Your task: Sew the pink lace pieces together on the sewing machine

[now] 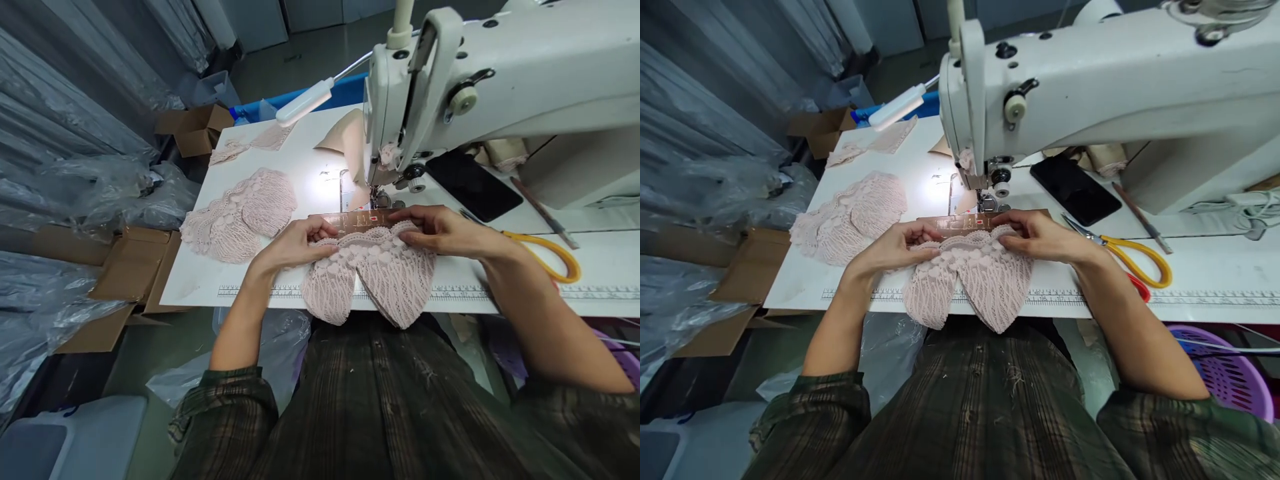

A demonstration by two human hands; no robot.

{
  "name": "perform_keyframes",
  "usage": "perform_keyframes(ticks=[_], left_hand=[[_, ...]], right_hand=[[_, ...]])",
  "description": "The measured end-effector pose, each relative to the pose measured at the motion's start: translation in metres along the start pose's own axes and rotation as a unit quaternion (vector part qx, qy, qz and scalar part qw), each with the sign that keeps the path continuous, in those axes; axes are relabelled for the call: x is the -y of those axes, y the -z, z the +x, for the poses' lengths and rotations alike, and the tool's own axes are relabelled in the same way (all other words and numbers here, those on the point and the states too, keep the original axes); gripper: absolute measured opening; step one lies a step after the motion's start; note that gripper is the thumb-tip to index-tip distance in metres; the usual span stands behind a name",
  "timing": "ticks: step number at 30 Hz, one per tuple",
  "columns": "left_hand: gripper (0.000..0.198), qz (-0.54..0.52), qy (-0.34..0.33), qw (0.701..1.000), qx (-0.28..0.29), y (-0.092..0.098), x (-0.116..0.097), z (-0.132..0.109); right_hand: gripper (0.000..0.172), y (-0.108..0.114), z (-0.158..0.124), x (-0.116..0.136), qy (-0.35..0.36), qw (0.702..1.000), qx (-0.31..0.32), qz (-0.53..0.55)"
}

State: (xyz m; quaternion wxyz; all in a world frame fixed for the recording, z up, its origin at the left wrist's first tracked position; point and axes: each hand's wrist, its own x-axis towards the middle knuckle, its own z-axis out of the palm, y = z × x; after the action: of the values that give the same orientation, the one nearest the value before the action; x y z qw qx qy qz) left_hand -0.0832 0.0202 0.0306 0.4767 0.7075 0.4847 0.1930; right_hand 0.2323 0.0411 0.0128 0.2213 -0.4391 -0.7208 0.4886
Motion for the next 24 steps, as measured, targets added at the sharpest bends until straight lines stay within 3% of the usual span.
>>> perform_keyframes(ticks=[5,7,10,13,16,21,24], left_hand=[[0.05,0.018,0.003,0.999,0.041,0.005,-0.012,-0.016],[0.051,0.023,0.002,0.998,0.059,0.004,-0.02,-0.026],[0.064,-0.051,-0.017,0.996,0.067,-0.003,-0.03,-0.038],[0.072,-0.141,-0.033,0.989,0.028,-0.019,-0.036,-0.042],[0.052,-0.182,-0.039,0.981,-0.06,-0.04,-0.038,-0.039],[0.04,-0.178,-0.018,0.981,-0.07,-0.071,-0.044,-0.025],[0.042,-0.172,-0.012,0.98,-0.094,-0.083,-0.048,-0.016]], right_hand=[[0.047,-0.011,0.006,0.014,0.002,1.0,0.008,0.025],[0.046,-0.016,0.013,0.02,0.02,0.999,-0.019,-0.026],[0.044,-0.026,0.024,0.028,0.044,0.987,-0.086,-0.132],[0.04,-0.033,0.027,0.033,0.087,0.956,-0.157,-0.232],[0.036,-0.034,0.015,0.04,0.112,0.944,-0.199,-0.239],[0.02,-0.032,-0.024,0.052,0.199,0.956,-0.176,-0.126],[0.016,-0.037,-0.04,0.049,0.231,0.947,-0.159,-0.157]])
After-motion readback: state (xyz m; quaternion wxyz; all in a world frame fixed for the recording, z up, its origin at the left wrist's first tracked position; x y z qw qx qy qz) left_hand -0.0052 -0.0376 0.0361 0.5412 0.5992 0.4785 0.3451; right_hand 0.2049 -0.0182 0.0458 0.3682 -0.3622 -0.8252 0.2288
